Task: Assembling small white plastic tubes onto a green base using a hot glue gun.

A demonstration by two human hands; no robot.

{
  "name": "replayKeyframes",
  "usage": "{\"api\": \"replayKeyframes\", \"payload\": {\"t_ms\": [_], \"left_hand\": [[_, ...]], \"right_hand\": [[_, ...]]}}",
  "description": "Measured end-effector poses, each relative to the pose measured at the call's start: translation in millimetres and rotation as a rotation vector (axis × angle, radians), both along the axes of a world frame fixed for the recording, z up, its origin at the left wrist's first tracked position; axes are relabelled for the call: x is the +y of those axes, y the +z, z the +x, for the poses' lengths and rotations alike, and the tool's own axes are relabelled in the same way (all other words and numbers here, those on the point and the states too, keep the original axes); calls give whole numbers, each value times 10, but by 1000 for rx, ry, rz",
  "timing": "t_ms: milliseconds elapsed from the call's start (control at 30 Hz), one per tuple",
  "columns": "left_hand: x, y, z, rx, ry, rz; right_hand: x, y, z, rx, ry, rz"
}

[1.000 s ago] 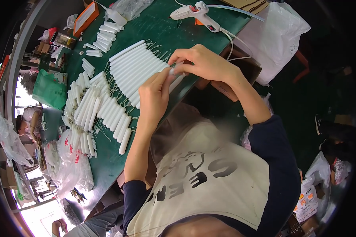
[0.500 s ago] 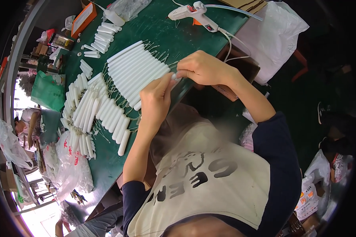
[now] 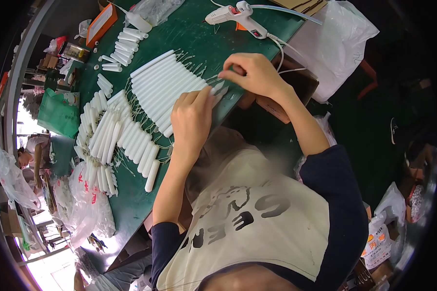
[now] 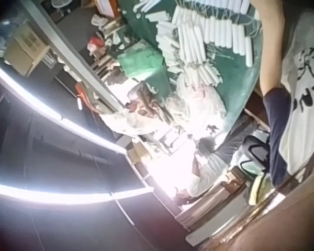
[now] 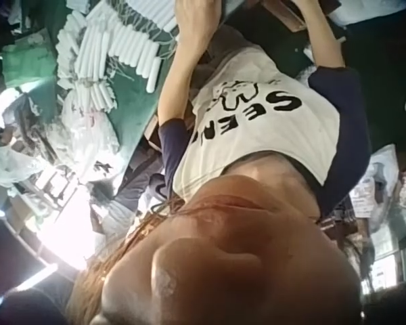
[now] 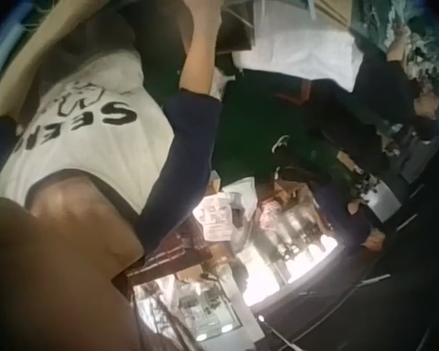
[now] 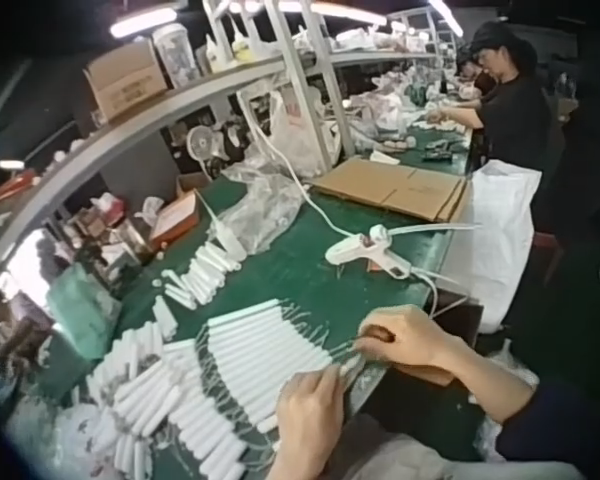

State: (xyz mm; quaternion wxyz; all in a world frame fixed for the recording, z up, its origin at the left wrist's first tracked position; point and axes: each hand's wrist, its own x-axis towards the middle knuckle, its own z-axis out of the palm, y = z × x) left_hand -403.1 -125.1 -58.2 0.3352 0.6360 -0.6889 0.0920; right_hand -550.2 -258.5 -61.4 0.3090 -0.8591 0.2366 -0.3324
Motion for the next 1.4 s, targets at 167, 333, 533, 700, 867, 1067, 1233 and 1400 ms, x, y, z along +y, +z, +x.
{"api": "replayKeyframes", "payload": {"t_ms": [167, 333, 533, 700, 867, 1067, 1233, 1400], "left_hand": [[21, 9, -25, 6, 64, 61], [93, 96, 6, 10, 18, 111], [51, 195, 21, 4, 19, 193], [-107, 161, 149, 67, 11, 132], [-299, 85, 200, 26, -8, 82], [-392, 42, 217, -10, -29, 90], [-398, -16, 247, -32, -48, 84], [-368, 14, 221, 93, -68, 63]], "right_hand": [[-161, -214, -75, -421, -464, -373], [-335, -192, -82, -309, -761, -448], [-642, -228, 40, -133, -770, -413], [-793, -169, 131, -9, -704, -333], [-830, -106, 73, -51, -581, -363], [-687, 93, -218, -162, -430, -99], [-478, 186, -409, -80, -329, -14], [-399, 219, -552, -68, -207, 71]]}}
